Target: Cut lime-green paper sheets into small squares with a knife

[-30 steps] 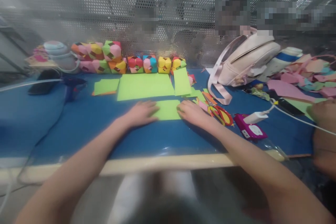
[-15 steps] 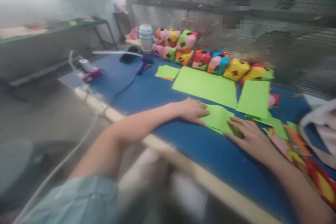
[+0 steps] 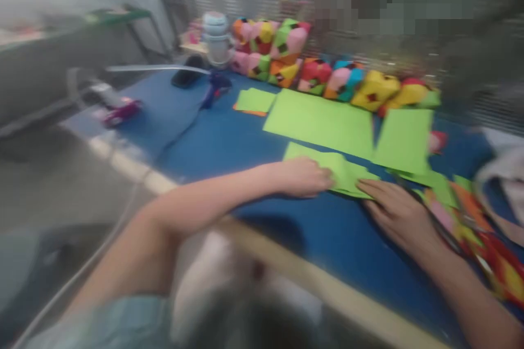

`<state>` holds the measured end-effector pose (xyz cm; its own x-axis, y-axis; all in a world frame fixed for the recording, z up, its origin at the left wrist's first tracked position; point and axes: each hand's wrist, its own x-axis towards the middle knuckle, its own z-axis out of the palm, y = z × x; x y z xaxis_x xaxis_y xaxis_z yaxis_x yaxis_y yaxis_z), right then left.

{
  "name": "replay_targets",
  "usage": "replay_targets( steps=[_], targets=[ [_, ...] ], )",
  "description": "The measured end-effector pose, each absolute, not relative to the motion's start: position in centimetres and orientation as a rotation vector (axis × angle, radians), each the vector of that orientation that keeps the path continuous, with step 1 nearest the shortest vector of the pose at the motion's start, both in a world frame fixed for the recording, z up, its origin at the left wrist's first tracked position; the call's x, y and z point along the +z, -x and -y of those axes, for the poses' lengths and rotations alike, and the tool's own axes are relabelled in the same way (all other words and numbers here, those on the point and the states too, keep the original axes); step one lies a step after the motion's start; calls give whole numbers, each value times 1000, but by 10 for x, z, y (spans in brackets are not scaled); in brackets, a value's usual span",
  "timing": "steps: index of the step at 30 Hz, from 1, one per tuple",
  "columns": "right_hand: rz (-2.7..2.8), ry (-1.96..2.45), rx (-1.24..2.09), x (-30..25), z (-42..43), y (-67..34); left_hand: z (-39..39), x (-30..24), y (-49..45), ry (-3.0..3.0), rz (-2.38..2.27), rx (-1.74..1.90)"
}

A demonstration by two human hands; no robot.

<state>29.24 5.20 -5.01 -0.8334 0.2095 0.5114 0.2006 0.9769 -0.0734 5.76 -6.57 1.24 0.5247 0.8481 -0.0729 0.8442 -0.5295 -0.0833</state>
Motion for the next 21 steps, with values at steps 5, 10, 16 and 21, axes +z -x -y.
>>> replay_targets(
  steps=[5,10,16,21],
  targets=[
    [2611,579,244,-39,-41,-277,59,17,-51,2562,1536,238],
    [2562,593,420,-35,-39,-271,52,8,-42,2508,1474,222],
    [2112,829,776,-29,-36,-268,52,-1,-32,2427,1400,-34],
    [1734,1029,1330,-14,-36,-268,52,-7,-29,2381,1353,-171]
  ],
)
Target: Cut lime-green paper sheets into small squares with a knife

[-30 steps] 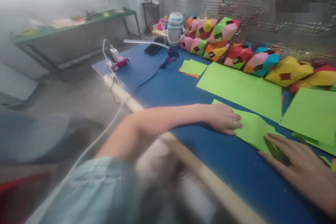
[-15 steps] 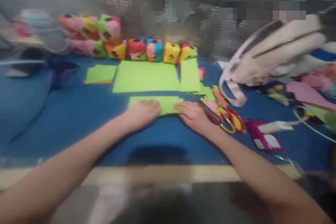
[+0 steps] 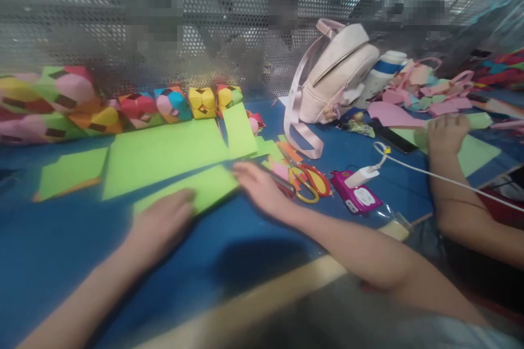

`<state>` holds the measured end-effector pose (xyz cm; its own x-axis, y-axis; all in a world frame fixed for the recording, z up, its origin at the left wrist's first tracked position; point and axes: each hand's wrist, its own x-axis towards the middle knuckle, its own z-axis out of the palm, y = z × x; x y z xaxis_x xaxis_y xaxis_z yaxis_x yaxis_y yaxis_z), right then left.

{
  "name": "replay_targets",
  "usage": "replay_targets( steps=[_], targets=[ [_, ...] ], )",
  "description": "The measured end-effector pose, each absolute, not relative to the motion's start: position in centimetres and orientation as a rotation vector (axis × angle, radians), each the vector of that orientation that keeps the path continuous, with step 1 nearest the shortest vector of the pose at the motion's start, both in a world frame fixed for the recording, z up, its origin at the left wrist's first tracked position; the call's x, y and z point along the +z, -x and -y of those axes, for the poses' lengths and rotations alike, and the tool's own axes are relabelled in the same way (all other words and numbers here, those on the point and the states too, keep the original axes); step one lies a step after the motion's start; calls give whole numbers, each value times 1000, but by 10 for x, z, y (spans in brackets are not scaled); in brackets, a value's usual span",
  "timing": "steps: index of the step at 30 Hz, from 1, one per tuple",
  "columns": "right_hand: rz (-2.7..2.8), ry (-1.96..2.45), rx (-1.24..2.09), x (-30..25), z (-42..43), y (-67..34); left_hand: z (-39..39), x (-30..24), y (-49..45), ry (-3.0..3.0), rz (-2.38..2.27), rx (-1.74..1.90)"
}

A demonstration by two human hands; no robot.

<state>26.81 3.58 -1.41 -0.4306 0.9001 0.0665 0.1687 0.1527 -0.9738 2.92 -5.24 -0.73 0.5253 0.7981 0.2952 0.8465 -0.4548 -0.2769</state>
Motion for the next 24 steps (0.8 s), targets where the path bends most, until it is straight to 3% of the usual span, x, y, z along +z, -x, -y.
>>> replay_targets(
  steps=[12,24],
  targets=[
    [1363,1022,1662,-12,-33,-264,66,-46,-34,2519,1449,-457],
    [1384,1046,1643,-3,-26,-260,65,-14,-24,2490,1216,-547]
  ],
)
